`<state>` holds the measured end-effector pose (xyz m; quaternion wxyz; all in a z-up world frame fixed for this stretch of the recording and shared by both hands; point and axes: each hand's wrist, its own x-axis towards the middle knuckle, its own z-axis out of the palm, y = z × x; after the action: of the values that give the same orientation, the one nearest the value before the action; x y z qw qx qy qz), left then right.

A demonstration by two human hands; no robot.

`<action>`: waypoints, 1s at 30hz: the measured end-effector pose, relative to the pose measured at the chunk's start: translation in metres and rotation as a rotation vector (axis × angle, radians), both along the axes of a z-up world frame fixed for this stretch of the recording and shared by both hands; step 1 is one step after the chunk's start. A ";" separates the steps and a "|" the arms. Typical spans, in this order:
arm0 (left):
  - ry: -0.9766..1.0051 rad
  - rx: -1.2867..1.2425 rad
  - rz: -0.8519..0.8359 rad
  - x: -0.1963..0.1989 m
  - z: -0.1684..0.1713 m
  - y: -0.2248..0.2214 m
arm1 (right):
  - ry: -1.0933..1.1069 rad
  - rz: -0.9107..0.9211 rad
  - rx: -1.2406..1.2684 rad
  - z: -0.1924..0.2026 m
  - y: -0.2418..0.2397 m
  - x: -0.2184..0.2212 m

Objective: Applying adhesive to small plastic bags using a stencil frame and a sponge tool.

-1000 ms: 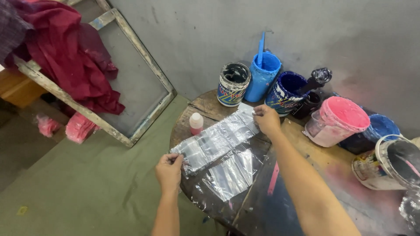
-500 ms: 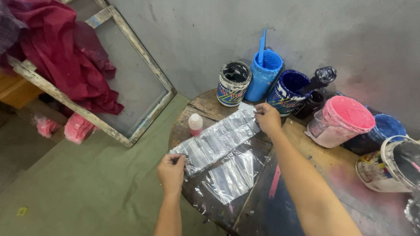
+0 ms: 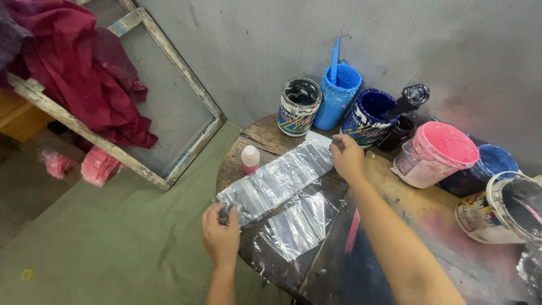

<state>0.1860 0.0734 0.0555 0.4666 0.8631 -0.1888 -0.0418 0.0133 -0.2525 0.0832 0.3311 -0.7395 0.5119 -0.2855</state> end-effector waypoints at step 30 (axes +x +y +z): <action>-0.856 -0.219 -0.660 -0.205 0.007 -0.060 | -0.038 -0.201 -0.877 -0.004 0.188 -0.289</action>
<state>-0.0191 0.0139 0.0626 0.3974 0.6442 -0.6257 0.1887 -0.2761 -0.0649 0.0792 -0.0338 -0.7510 0.4056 -0.5200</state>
